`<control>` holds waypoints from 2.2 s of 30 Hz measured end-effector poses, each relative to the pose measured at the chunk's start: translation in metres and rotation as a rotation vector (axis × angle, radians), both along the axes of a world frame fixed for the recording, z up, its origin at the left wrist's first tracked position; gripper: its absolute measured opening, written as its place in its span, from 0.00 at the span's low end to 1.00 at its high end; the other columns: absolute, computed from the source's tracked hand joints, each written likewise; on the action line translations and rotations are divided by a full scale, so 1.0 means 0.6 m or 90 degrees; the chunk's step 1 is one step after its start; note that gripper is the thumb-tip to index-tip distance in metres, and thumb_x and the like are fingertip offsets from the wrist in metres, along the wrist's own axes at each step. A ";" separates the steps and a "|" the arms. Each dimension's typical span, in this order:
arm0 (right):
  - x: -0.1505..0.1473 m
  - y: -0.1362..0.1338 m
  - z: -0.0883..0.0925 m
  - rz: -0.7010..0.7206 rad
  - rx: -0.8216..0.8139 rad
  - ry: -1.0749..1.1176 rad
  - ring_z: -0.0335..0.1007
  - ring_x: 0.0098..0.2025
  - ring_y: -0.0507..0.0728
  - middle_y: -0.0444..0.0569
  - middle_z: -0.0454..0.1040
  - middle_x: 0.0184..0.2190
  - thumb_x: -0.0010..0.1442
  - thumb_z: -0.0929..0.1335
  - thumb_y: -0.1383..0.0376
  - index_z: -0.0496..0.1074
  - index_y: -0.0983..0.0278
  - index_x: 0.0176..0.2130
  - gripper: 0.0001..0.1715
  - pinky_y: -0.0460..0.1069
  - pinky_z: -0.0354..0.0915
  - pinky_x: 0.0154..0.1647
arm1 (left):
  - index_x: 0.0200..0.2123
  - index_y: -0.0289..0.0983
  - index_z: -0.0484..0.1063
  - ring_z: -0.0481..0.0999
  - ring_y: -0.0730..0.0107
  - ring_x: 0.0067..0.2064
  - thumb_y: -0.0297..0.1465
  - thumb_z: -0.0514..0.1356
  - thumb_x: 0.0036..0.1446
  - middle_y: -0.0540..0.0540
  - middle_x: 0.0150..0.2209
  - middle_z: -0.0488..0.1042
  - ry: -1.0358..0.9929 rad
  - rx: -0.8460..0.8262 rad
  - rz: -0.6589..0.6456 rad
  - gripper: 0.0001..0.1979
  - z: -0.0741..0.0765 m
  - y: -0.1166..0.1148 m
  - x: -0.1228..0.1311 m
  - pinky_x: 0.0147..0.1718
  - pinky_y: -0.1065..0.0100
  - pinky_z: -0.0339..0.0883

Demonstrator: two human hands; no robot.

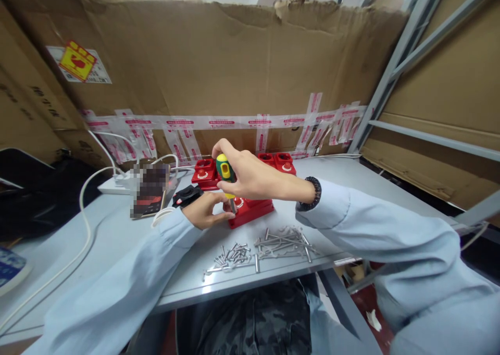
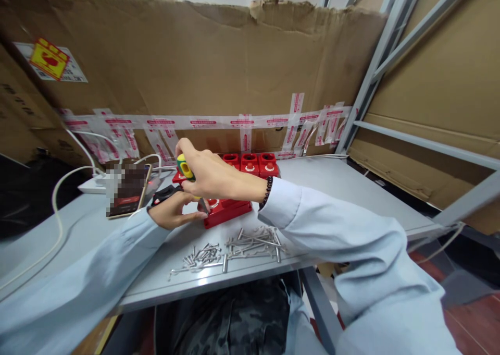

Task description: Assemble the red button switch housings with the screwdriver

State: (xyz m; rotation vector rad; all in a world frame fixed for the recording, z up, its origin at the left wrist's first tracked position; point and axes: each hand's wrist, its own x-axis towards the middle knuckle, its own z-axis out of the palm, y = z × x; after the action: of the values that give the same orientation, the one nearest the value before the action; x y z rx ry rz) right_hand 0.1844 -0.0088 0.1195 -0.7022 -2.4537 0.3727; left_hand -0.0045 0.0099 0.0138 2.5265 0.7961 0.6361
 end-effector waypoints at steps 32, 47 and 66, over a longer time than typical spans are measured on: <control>0.001 0.029 -0.004 -0.015 0.072 0.189 0.55 0.28 0.48 0.40 0.61 0.30 0.53 0.66 0.68 0.56 0.63 0.43 0.18 0.47 0.56 0.32 | 0.43 0.33 0.64 0.71 0.64 0.36 0.46 0.63 0.47 0.42 0.37 0.70 0.090 0.100 0.156 0.27 0.011 0.002 -0.032 0.35 0.64 0.68; -0.019 0.065 -0.048 -0.096 0.039 0.156 0.57 0.26 0.49 0.39 0.63 0.29 0.53 0.67 0.68 0.57 0.63 0.44 0.19 0.47 0.57 0.32 | 0.36 0.34 0.64 0.73 0.58 0.32 0.59 0.57 0.47 0.42 0.33 0.72 0.141 0.048 0.207 0.31 -0.042 0.015 -0.007 0.32 0.61 0.66; -0.033 0.058 -0.045 -0.163 0.103 0.095 0.65 0.29 0.52 0.44 0.70 0.31 0.55 0.70 0.64 0.57 0.64 0.43 0.20 0.49 0.59 0.33 | 0.34 0.36 0.65 0.72 0.63 0.30 0.57 0.60 0.45 0.46 0.30 0.72 0.111 0.046 0.203 0.29 -0.056 0.024 -0.008 0.30 0.64 0.63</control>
State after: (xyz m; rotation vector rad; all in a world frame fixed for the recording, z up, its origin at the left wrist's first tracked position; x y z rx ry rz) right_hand 0.1646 0.0260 0.0927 -0.8729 -2.1916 0.1212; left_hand -0.0093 0.0245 -0.0195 2.5679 1.2769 0.5544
